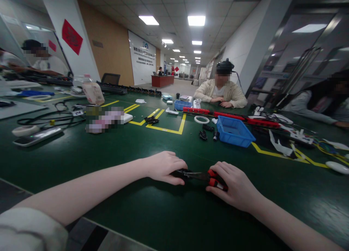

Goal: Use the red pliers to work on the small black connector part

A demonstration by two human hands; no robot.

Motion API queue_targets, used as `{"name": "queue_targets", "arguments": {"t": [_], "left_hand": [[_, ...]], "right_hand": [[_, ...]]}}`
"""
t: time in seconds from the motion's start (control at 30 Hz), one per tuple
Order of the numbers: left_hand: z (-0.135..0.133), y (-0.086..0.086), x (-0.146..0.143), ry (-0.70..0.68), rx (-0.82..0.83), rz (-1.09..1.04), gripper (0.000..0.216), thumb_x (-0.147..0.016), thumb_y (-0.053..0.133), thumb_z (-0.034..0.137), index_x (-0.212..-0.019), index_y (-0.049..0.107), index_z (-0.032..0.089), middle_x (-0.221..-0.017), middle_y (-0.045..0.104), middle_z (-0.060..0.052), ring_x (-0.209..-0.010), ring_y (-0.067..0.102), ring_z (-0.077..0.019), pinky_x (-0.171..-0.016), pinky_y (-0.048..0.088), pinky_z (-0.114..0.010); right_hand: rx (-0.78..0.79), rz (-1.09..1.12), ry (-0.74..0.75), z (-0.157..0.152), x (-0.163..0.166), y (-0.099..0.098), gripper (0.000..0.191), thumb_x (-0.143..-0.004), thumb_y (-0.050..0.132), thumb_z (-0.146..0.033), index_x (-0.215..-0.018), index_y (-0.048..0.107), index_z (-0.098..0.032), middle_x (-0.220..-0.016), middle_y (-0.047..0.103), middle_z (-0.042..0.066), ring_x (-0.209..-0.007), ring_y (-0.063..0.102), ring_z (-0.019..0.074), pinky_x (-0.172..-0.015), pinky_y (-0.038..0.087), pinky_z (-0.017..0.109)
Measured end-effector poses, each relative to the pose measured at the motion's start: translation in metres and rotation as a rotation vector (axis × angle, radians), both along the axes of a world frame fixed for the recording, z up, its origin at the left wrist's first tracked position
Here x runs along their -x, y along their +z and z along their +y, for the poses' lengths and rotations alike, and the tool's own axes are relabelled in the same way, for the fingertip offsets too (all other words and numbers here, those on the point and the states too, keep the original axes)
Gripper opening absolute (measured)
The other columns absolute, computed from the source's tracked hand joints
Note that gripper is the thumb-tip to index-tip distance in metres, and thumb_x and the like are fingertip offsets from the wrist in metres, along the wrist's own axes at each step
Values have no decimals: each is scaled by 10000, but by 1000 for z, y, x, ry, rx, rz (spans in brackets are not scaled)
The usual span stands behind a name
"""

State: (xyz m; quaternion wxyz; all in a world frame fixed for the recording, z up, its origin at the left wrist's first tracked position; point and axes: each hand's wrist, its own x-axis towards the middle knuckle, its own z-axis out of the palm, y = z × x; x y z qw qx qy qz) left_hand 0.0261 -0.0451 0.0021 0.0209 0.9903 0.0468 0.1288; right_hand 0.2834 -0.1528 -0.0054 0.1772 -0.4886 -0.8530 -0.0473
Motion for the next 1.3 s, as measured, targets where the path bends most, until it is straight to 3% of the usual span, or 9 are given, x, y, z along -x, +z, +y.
{"name": "queue_targets", "arguments": {"t": [0.8,1.3], "left_hand": [[-2,2,-1,6,-58,-15,363,-813,643,468,-970,569,150,-824,667,-19,-685,605,-155,-620,408,-267],[-1,2,-1,19,-9,20,330,-823,627,463,-942,571,161,-782,664,-6,-661,601,-148,-636,415,-263]], "right_hand": [[0,-13,-12,1,1,1,330,-819,570,-473,-1001,568,-198,-926,624,74,-781,559,187,-666,443,324],[11,-5,-11,0,2,2,330,-814,575,-476,-990,573,-196,-919,626,71,-770,558,183,-661,453,329]]}}
